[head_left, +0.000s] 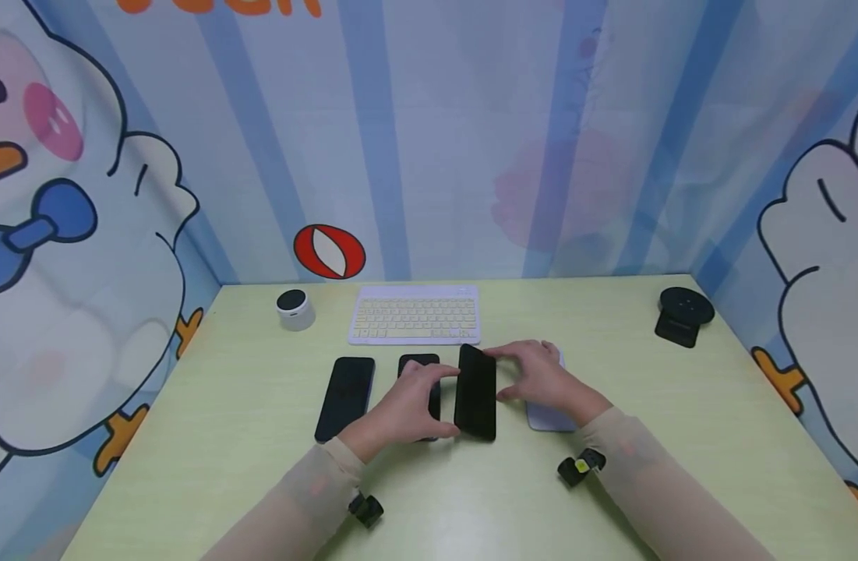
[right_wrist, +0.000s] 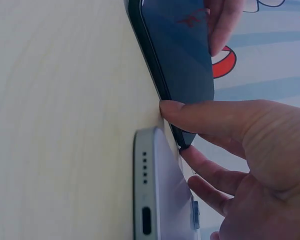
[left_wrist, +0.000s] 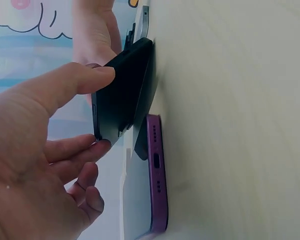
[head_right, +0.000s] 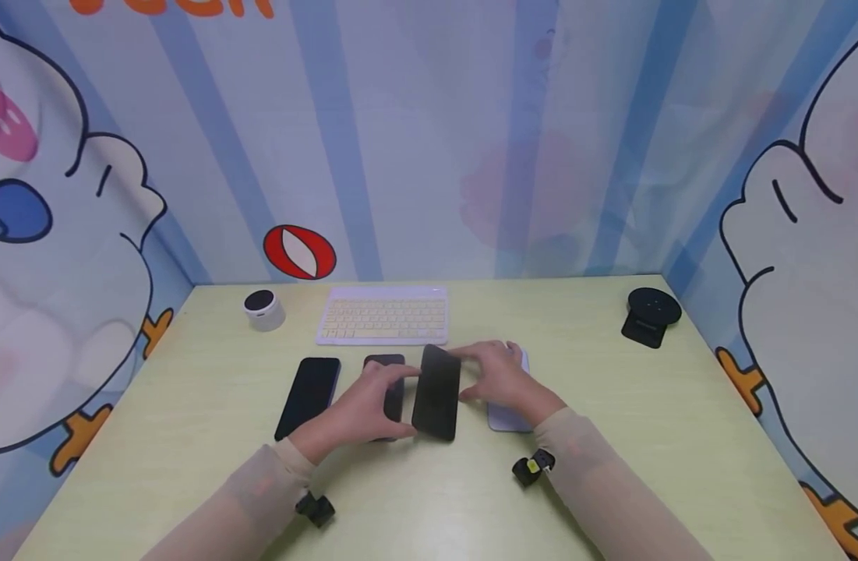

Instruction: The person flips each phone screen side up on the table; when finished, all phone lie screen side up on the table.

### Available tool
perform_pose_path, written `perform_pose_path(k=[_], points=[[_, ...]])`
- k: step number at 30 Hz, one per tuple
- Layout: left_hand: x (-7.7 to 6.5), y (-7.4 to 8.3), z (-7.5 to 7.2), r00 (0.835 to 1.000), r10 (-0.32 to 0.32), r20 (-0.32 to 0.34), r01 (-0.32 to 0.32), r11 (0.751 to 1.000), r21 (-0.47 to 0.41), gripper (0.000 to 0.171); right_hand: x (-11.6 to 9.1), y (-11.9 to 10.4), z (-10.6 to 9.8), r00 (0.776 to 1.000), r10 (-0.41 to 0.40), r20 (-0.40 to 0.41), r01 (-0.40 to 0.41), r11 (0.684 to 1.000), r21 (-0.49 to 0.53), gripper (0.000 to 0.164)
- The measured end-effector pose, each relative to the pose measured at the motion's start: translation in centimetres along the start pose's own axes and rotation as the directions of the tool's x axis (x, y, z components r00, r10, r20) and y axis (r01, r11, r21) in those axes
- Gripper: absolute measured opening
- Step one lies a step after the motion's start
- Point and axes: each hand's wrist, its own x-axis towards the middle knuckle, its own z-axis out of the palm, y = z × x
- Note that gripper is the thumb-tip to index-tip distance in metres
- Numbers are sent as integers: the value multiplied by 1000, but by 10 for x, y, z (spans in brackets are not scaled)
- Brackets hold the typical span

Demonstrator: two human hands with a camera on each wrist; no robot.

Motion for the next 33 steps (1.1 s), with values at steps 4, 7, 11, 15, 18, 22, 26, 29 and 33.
perform_pose_path(k=[4,7,11,15,18,22,26,29,33], points=[[3,4,3,1000,-5,-2,5,999,43,82,-3,5,-3,1000,16,9,-16,1000,-5,73],[5,5,6,1000,-7,-7,7,996,89,82,-3,8,-5,1000,20,8,-20,1000,-3,72],[8,4,11,1000,-14,-7,15,991,136,83,-3,11,-7,1000,18,7,-18,1000,-11,71],[10,3,16,1000,-29,-8,29,987,157,84,-3,12,-8,1000,16,21,-16,1000,-15,70],[11,2,20,999,-31,-14,33,980,196,84,-3,13,-8,999,14,31,-13,1000,-16,69],[12,4,22,1000,-21,-13,24,968,250,84,-3,13,-9,999,8,31,-7,1000,-19,68],[12,9,21,1000,-26,-7,27,963,267,83,-3,13,-10,1000,4,25,-4,1000,-16,68],[11,10,20,1000,-31,0,30,958,285,82,-3,13,-10,1000,1,23,-1,1000,-17,68],[11,11,19,999,-33,10,28,949,315,82,-3,13,-9,1000,8,24,-7,1000,-11,69]])
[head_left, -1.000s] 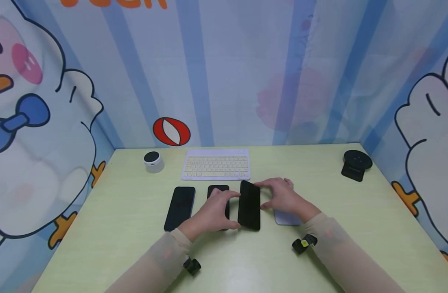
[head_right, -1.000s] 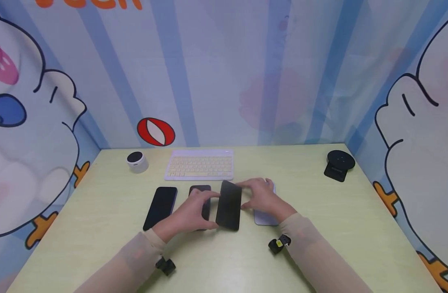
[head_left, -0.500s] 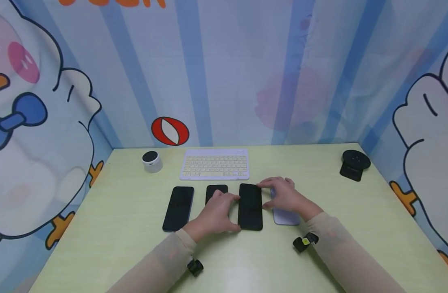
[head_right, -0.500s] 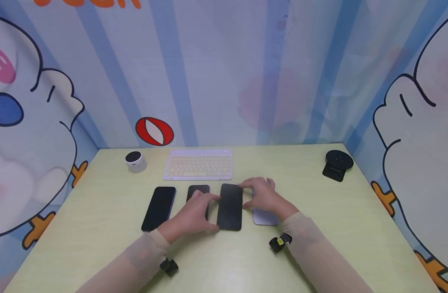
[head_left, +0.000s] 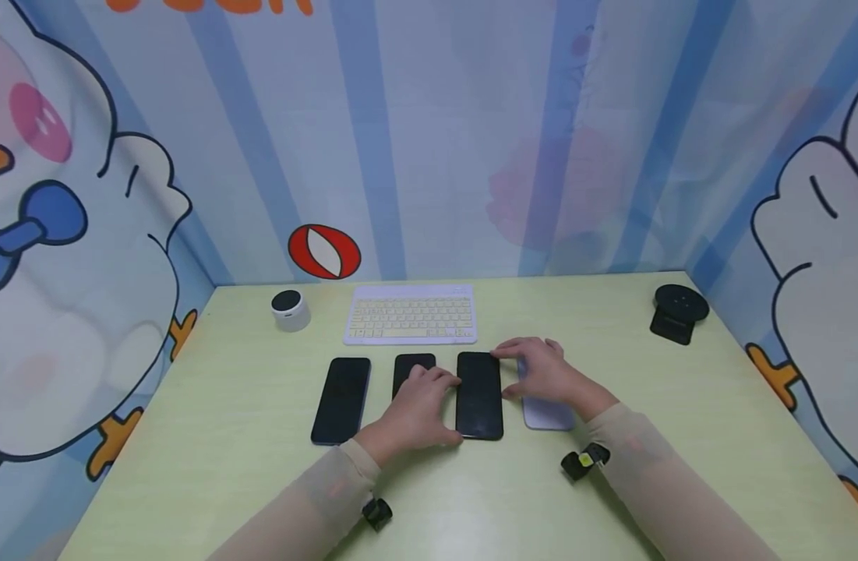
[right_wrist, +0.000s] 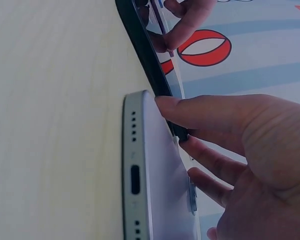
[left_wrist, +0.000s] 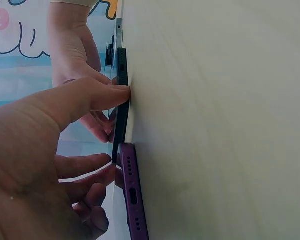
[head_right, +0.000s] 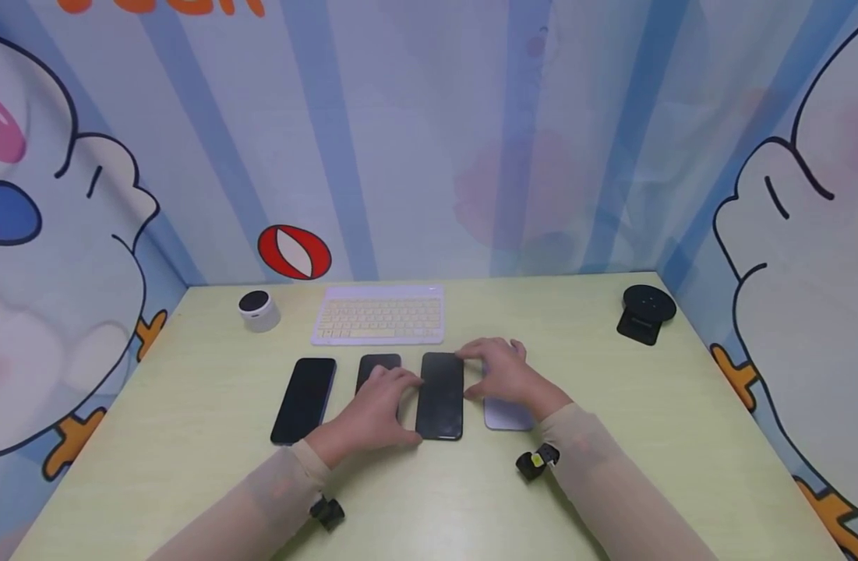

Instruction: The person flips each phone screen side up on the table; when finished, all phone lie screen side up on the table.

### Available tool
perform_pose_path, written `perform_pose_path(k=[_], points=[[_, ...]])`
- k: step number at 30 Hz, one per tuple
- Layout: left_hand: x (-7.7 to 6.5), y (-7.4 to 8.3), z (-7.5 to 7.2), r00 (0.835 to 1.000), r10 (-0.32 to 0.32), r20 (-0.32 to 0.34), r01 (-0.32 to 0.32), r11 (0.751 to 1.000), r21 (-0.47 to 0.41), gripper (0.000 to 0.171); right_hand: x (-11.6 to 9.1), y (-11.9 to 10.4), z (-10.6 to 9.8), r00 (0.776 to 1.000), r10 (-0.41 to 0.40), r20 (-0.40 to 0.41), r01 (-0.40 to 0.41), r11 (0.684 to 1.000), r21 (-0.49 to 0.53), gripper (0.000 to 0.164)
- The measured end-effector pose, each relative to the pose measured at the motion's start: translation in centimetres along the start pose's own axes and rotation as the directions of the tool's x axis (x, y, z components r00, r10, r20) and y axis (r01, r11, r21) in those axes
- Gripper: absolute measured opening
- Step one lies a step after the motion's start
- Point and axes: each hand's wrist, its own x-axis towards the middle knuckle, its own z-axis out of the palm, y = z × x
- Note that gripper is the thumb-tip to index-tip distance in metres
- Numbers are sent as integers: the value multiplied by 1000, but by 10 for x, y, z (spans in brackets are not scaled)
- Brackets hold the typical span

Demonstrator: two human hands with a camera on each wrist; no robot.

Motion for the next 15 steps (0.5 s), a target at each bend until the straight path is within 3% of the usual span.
perform_pose_path(k=[10,15], points=[[0,6,-4,1000,-12,5,12,1000,21,87,-13,6,0,998,0,-55,3,999,53,66],[6,16,-5,1000,31,-2,-31,999,-19,81,-23,18,-7,997,15,-75,-10,997,74,60]])
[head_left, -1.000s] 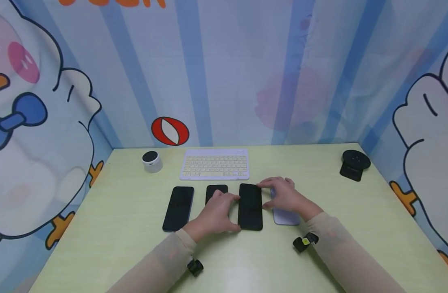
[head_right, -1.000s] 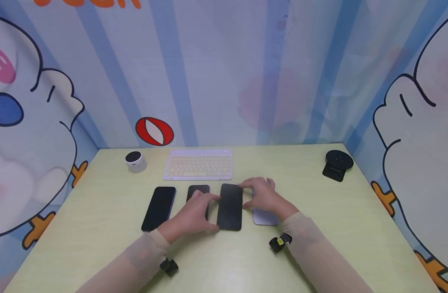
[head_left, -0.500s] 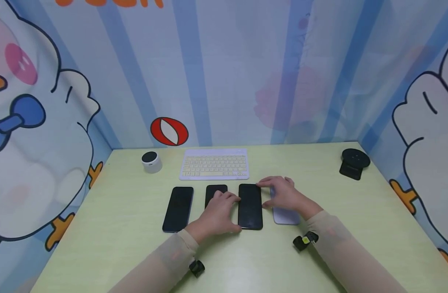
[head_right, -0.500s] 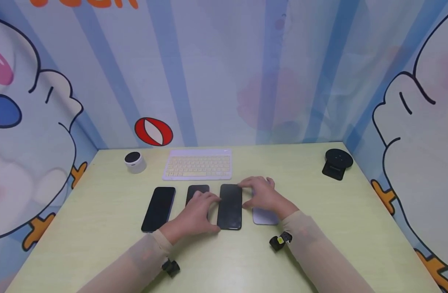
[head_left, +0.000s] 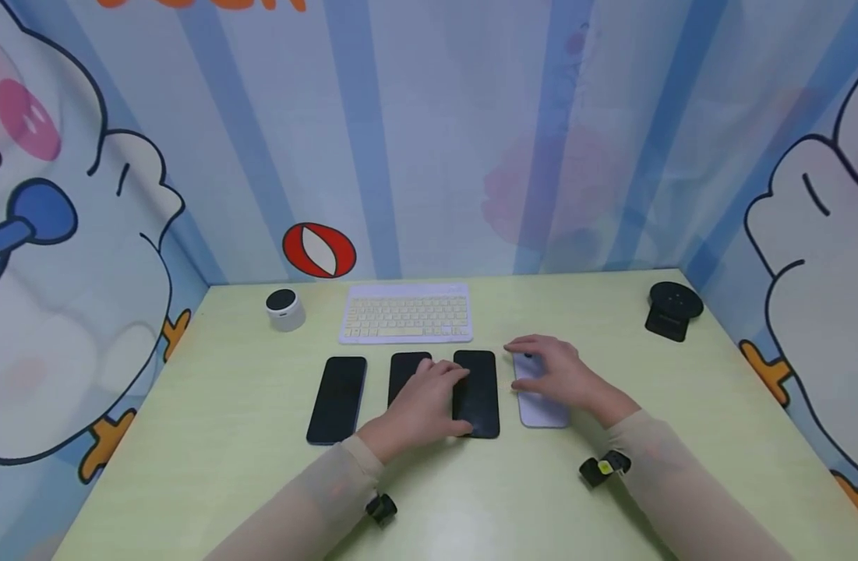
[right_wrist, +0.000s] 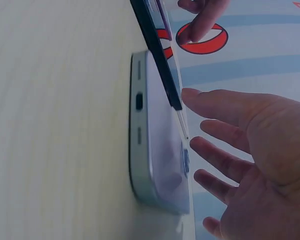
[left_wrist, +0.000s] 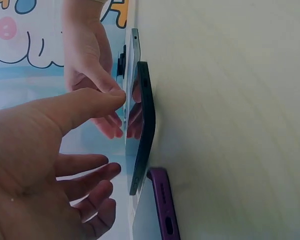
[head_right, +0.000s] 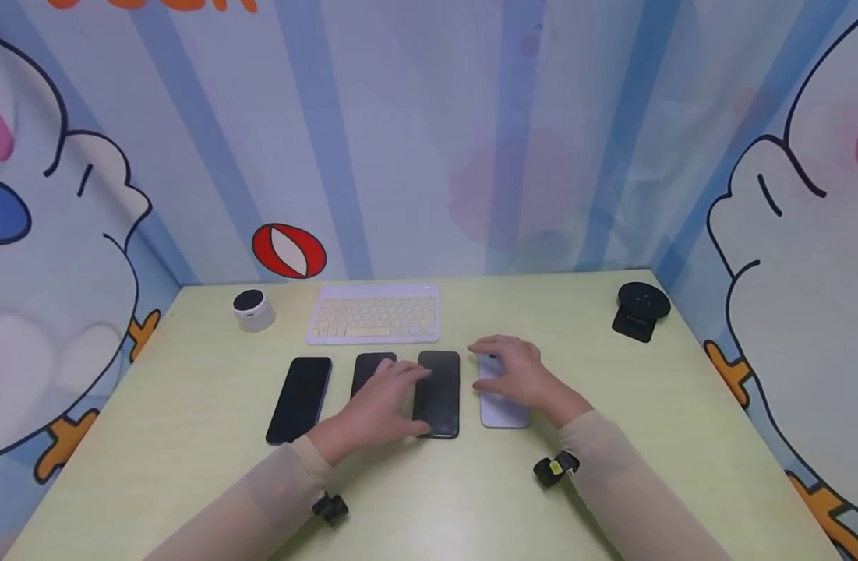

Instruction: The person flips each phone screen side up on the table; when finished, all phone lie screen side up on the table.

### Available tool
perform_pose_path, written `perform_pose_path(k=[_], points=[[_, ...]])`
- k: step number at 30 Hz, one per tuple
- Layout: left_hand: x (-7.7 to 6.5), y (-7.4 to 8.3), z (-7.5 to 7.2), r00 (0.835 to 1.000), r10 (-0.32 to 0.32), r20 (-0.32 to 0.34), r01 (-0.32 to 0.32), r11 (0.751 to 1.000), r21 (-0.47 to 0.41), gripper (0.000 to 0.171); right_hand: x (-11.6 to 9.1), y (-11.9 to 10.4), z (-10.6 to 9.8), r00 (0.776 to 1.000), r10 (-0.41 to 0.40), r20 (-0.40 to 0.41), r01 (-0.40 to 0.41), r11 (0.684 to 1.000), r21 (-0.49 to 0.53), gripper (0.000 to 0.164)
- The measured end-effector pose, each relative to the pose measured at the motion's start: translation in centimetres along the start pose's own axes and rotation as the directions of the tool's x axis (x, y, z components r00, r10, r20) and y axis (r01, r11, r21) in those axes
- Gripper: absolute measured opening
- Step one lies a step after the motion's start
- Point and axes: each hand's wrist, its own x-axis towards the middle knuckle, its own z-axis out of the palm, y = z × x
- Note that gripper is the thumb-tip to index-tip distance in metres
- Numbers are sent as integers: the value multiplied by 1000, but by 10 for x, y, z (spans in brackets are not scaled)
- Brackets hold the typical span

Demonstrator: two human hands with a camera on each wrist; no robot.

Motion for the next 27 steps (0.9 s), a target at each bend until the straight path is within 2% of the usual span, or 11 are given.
perform_pose_path(k=[8,14,22,27], points=[[14,13,10,994,96,51,-92,994,-63,74,-10,23,-13,1000,18,3,-18,999,35,55],[23,24,18,989,132,70,-126,989,-80,72,-18,36,-21,999,45,2,-45,998,43,51],[32,34,26,988,131,84,-125,990,-67,72,-21,55,-27,998,59,9,-59,995,77,49],[38,38,29,988,127,85,-124,992,-37,72,-21,64,-29,999,11,33,-13,998,68,46]])
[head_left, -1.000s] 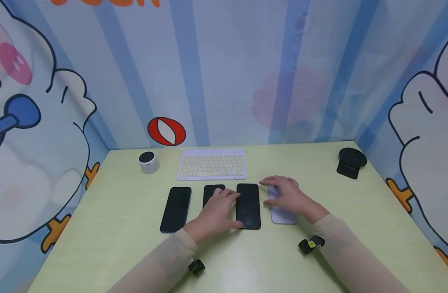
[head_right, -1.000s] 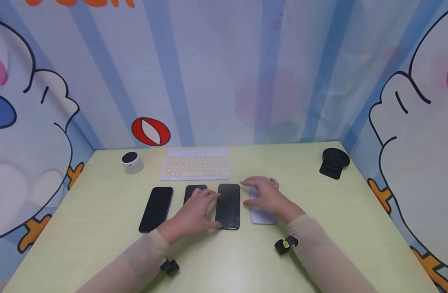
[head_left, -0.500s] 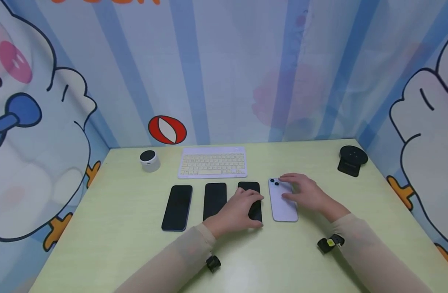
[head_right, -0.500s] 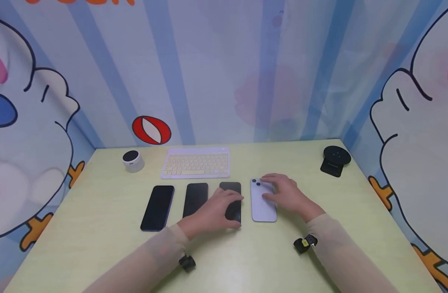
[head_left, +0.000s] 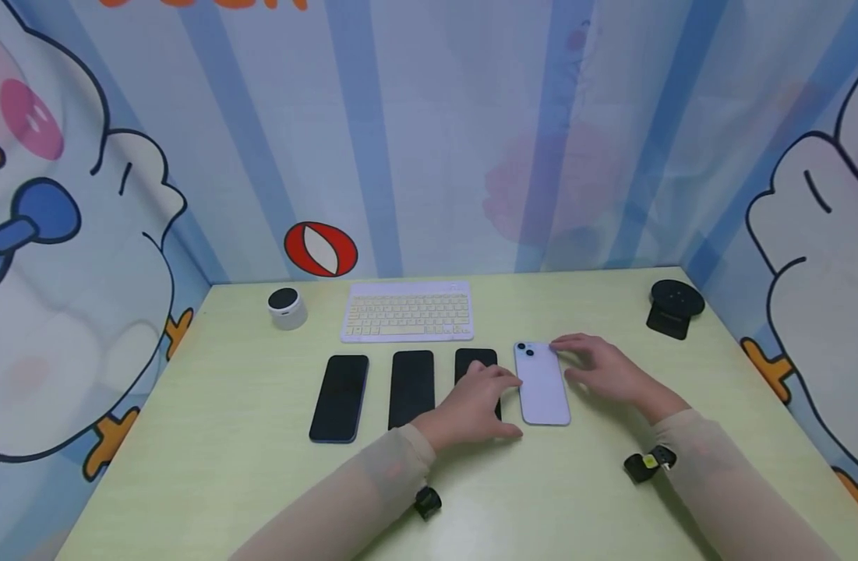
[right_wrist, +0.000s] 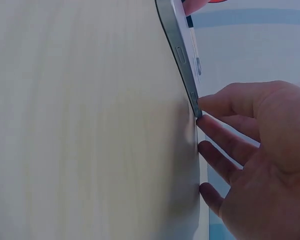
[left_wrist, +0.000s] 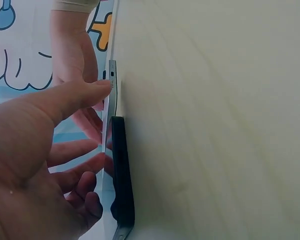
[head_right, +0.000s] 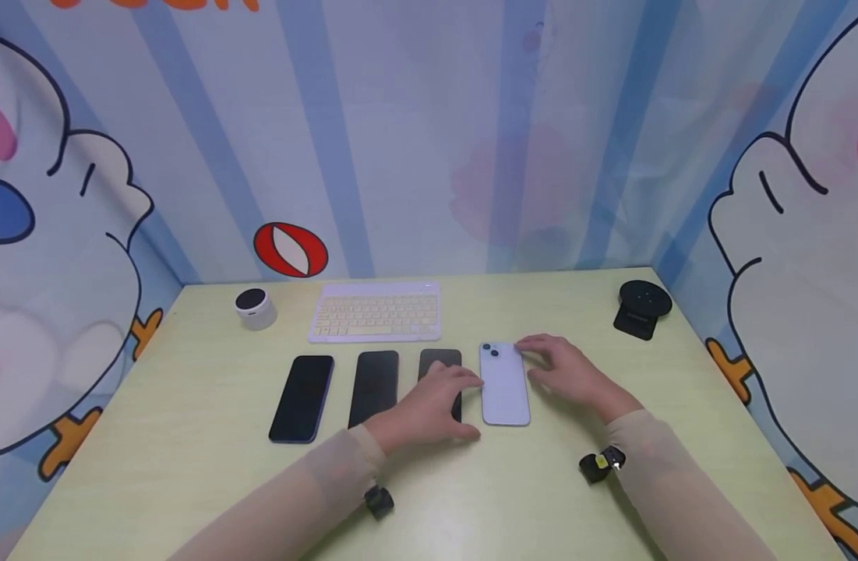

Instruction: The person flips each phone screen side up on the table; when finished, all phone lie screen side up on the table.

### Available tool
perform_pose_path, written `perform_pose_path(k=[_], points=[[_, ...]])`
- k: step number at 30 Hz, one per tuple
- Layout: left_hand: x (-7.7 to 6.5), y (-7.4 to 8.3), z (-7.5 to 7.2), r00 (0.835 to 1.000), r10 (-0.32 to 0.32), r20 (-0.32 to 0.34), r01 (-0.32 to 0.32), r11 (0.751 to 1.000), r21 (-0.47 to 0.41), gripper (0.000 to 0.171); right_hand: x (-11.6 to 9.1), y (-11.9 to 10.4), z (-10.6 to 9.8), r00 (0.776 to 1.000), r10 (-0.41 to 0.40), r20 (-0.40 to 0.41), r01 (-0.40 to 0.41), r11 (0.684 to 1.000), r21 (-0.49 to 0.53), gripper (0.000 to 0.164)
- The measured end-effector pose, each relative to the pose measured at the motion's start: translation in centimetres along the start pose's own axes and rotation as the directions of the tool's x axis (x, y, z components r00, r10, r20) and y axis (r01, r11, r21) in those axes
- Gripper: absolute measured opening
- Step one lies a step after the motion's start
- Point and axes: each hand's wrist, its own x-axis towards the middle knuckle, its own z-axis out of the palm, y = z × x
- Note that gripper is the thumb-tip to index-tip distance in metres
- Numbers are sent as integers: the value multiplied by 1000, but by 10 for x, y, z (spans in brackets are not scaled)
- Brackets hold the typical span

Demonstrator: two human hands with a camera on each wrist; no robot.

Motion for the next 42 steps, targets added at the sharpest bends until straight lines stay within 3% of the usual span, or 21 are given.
perform_pose_path(k=[9,17,42], points=[[9,1,4,999,-46,-4,46,998,53,72,-1,5,-3,996,-68,49,69,998,-7,61],[12,2,4,998,-63,-14,64,996,57,74,-5,5,-2,998,-41,39,42,999,-28,63],[14,6,5,994,-100,-44,103,992,75,72,-11,-14,2,993,122,-6,-121,991,61,70]])
